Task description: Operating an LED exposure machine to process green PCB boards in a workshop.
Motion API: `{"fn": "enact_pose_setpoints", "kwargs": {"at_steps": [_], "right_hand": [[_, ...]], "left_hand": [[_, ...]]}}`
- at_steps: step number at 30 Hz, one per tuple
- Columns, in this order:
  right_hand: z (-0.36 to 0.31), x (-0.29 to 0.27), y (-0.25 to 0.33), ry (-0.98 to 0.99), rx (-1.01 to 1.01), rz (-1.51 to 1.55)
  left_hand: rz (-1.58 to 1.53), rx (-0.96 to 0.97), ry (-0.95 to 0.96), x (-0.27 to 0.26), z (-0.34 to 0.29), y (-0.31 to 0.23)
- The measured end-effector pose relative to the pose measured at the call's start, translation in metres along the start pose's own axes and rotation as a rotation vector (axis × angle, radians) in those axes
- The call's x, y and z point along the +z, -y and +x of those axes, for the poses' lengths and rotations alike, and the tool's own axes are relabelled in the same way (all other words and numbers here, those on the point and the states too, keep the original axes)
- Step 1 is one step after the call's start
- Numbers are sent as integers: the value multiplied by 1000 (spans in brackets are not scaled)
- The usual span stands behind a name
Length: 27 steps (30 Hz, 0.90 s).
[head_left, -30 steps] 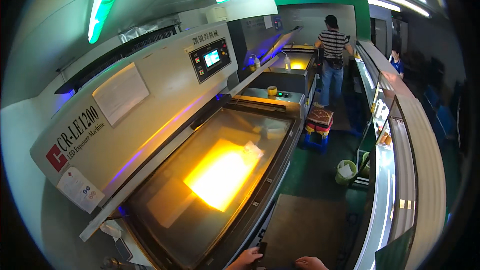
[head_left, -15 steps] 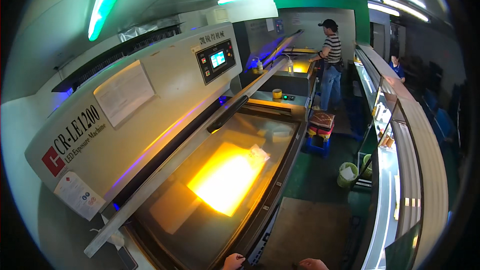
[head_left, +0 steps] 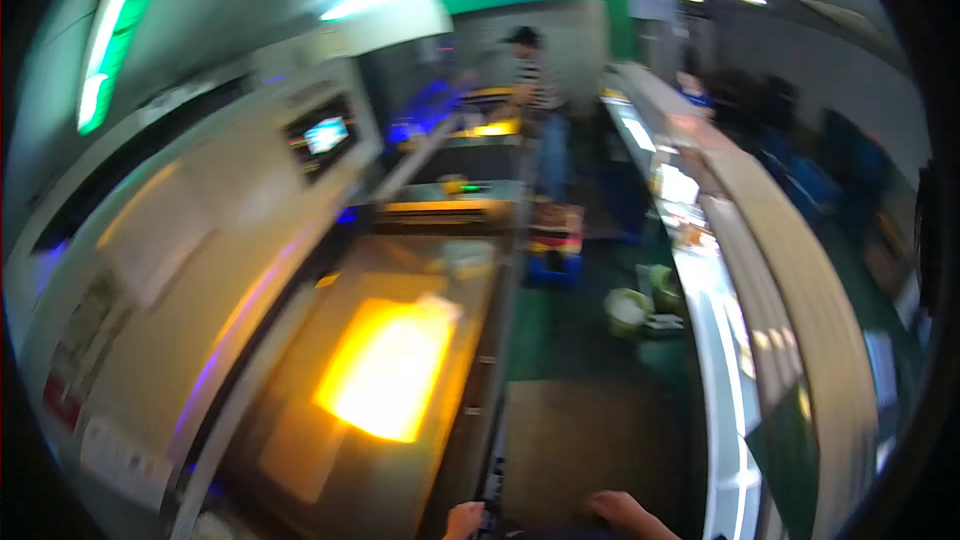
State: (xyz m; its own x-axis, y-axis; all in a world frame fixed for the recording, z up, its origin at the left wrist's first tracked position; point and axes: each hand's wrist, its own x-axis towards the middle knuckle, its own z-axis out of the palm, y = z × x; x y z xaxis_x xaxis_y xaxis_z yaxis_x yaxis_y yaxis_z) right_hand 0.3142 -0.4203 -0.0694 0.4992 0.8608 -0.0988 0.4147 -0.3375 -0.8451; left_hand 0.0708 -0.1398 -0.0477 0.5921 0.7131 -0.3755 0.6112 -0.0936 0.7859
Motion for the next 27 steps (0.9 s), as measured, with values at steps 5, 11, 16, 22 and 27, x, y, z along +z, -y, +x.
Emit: {"fn": "enact_pose_setpoints", "kwargs": {"at_steps": [5,11,16,22,27], "right_hand": [[11,-23,57,-27,203,289],[-6,-64,77,-466,99,942],[-42,-179,82,-1218,-5,1138],[-98,-289,71,-1730,162,1212],[-100,-261,73,-1417,241,866]], "left_hand": [[224,91,60,17,21,112],[180,-4,265,61,58,51],[191,-39,338,73,67,37],[214,-57,434,85,76,20],[148,-9,544,101,92,-16]]}}
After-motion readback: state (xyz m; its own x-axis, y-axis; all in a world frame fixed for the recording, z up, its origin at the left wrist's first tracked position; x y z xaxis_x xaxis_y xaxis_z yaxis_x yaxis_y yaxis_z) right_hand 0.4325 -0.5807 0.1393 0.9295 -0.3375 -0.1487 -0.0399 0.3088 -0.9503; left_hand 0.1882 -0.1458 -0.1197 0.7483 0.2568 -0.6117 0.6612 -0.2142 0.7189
